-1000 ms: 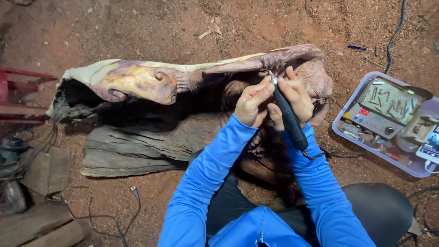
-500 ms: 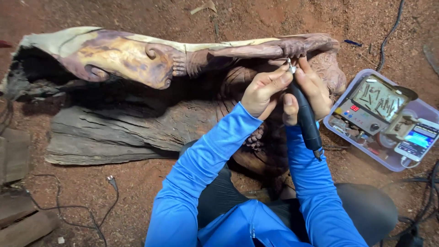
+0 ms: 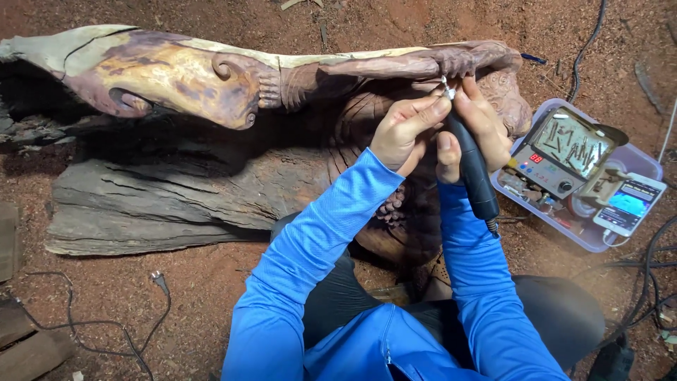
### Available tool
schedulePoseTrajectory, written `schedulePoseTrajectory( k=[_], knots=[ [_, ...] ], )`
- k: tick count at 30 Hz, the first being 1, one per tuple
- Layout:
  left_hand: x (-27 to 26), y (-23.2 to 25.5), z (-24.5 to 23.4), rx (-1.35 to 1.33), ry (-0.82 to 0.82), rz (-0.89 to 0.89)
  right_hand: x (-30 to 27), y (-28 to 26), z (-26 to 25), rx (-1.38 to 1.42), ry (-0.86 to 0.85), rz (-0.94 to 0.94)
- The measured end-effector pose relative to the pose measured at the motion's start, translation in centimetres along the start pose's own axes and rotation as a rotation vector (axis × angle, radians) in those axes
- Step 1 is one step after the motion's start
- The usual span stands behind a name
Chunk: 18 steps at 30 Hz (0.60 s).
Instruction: Using a handheld rotary tool to carve intricate details and textures into a large wooden sculpture.
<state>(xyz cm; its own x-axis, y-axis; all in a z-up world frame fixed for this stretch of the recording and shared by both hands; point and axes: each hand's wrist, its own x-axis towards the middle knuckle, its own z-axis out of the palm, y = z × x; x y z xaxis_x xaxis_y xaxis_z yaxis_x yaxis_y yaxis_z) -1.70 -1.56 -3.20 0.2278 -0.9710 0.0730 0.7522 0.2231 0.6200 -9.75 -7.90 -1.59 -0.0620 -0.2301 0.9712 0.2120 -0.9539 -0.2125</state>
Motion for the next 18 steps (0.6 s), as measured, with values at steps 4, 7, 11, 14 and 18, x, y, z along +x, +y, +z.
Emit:
schedulePoseTrajectory(
  k=[4,7,11,14,18],
  knots=[
    [-0.1,0.4,0.6,-0.002,0.004,-0.005,0.3,-2.5,-0.5,-0.198,-0.186,0.483],
    [-0.4,0.9,1.1,-0.019,0.021,-0.012,0.0,-0.5,-0.3,0.008,0.014,-0.178],
    [-0.9,2.5,3.0,-0.017,0.042,-0.002,-0.1,-1.1,-0.6,-0.118,-0.092,0.215],
    [-0.7,1.9,2.6,-0.014,0.044,0.0,-0.4,0.2,-0.4,-0.038,0.017,-0.02],
    [-0.7,1.9,2.7,-0.017,0.048,0.003,-0.7,0.3,-0.4,-0.038,0.039,-0.004]
  ],
)
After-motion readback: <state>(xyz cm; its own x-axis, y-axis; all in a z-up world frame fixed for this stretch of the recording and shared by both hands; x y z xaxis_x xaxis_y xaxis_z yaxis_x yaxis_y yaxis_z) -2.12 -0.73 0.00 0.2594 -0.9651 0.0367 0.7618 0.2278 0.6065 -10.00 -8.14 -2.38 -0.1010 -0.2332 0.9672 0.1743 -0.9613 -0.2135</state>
